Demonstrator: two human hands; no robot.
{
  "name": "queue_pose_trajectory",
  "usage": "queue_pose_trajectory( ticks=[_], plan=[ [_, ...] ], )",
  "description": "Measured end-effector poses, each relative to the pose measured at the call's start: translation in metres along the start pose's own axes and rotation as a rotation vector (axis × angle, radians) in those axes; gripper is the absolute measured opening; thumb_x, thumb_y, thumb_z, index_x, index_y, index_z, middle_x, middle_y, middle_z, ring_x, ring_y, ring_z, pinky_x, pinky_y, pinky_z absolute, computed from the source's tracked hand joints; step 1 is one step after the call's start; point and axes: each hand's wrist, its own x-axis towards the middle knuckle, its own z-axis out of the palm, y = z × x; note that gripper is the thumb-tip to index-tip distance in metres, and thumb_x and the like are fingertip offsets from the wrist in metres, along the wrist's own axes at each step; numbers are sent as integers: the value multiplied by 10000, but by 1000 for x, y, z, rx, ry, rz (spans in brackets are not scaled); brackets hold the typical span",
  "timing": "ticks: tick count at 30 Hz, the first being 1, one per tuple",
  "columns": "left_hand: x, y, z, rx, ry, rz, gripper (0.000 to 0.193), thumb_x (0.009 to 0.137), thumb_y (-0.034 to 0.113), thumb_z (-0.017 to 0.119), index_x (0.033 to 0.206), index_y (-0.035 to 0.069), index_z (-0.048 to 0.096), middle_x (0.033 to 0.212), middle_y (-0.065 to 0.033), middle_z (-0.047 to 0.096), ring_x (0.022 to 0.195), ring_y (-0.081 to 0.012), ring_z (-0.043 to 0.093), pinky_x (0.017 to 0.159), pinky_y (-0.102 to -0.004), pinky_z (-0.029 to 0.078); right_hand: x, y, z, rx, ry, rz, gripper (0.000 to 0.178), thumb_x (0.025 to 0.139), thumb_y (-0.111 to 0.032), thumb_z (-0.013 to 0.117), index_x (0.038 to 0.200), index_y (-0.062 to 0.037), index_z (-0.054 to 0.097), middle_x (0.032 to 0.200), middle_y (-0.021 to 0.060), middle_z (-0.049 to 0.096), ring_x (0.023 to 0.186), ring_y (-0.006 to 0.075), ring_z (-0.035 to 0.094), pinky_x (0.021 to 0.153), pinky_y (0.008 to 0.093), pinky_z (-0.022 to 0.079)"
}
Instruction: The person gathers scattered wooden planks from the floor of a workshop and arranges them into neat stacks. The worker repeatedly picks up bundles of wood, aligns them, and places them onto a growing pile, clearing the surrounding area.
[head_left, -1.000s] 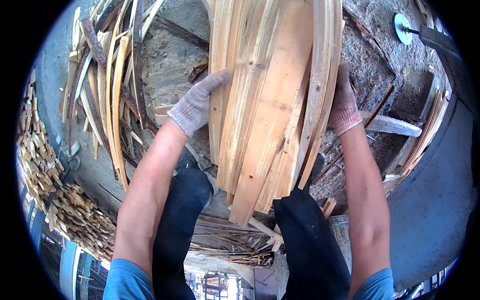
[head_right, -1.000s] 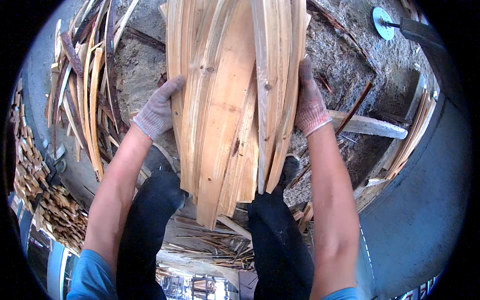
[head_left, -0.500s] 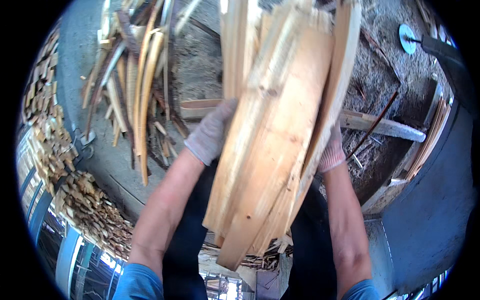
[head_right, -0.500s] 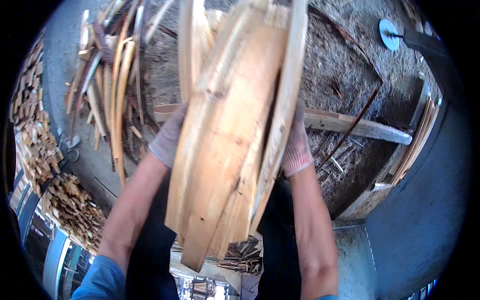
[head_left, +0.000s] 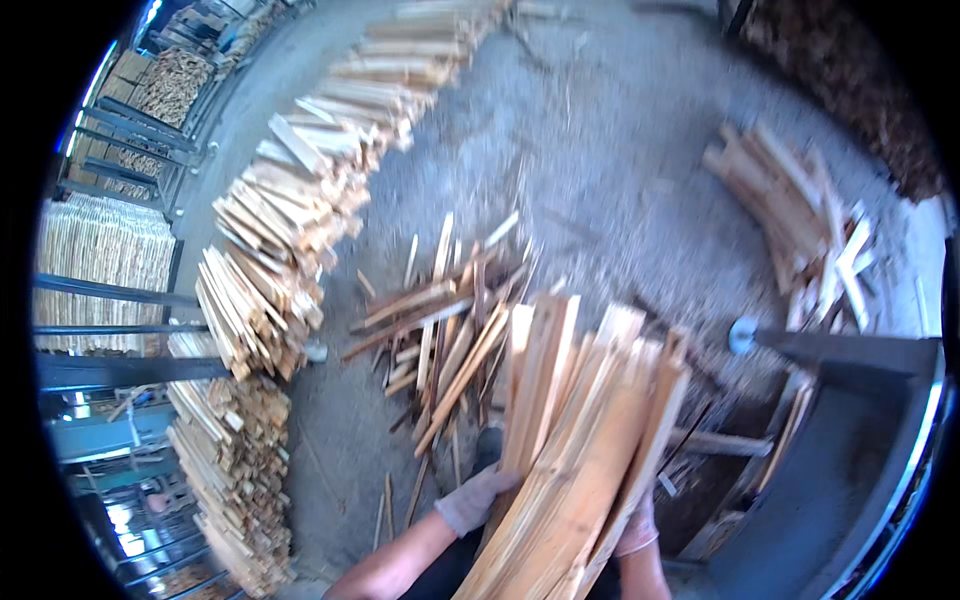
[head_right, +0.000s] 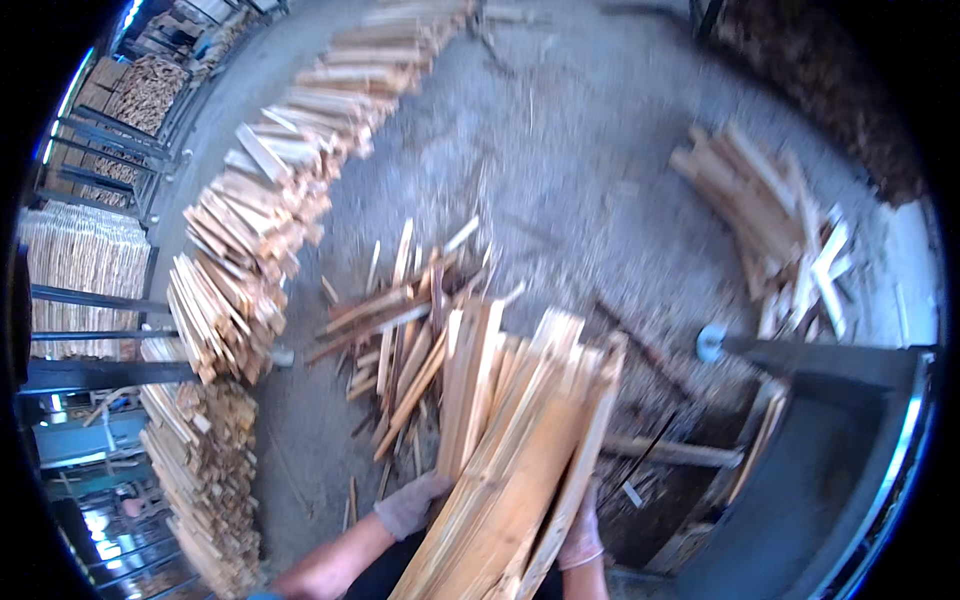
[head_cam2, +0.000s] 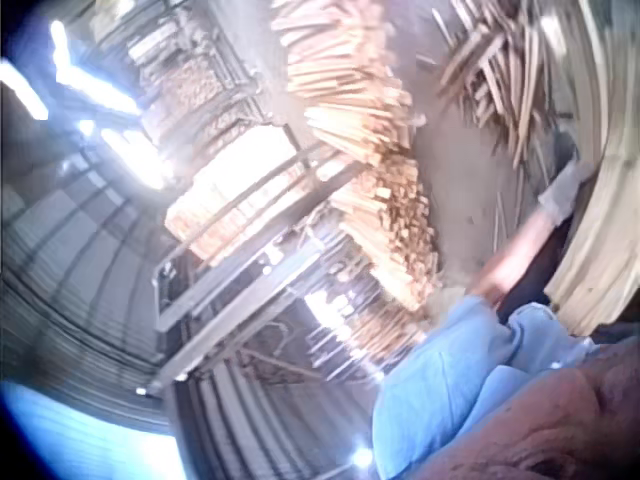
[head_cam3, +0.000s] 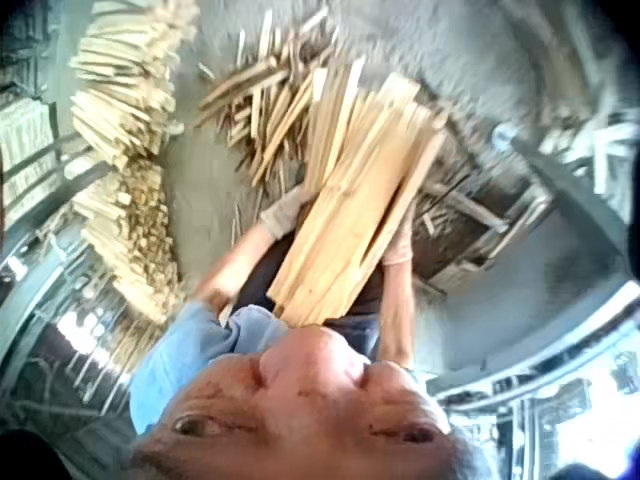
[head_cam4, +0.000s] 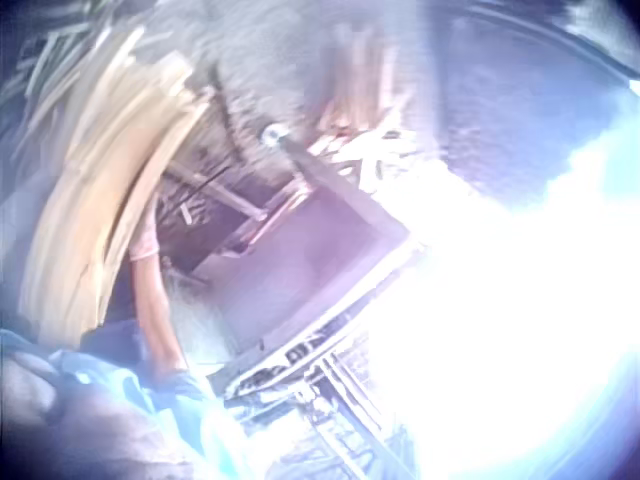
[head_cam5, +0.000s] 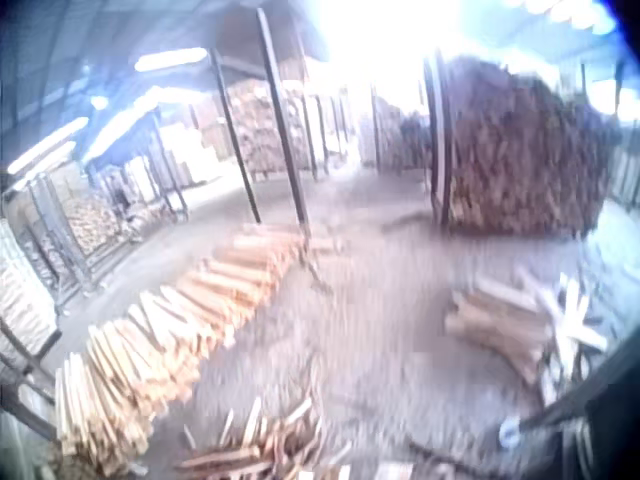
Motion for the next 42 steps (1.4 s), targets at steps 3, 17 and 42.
queue_pose_trajectory(
  ticks=[3, 17, 42],
  plan=[
    [-32, 12, -9, -54, 62, -9, 496, 978, 333, 659, 1341, -3, 626, 1237, -108, 712, 1154, -190, 668, 1038, -358, 524, -30, -10, 42, -27, -133, 19, 989, 833, -793, 626, 1546, -132, 447, 1504, 118, 541, 1345, 336, 526, 1162, 478, 430],
    [-32, 180, 20, -198, -171, 76, 558, 928, 425, 724, 1338, 53, 649, 1243, -95, 729, 1138, -246, 683, 1044, -409, 521, -7, -124, 212, -112, -31, 65, 808, 886, -808, 539, 1323, -139, 656, 1202, 107, 714, 1065, 303, 662, 984, 492, 544],
    [206, 549, 184, -306, -194, 227, 715, 876, 558, 758, 1390, 82, 614, 1328, -83, 680, 1220, -240, 627, 1075, -411, 491, 229, -509, 450, -305, -111, 21, 725, 920, -749, 559, 1279, -130, 675, 1127, 70, 743, 985, 260, 700, 905, 438, 585]
  ],
)
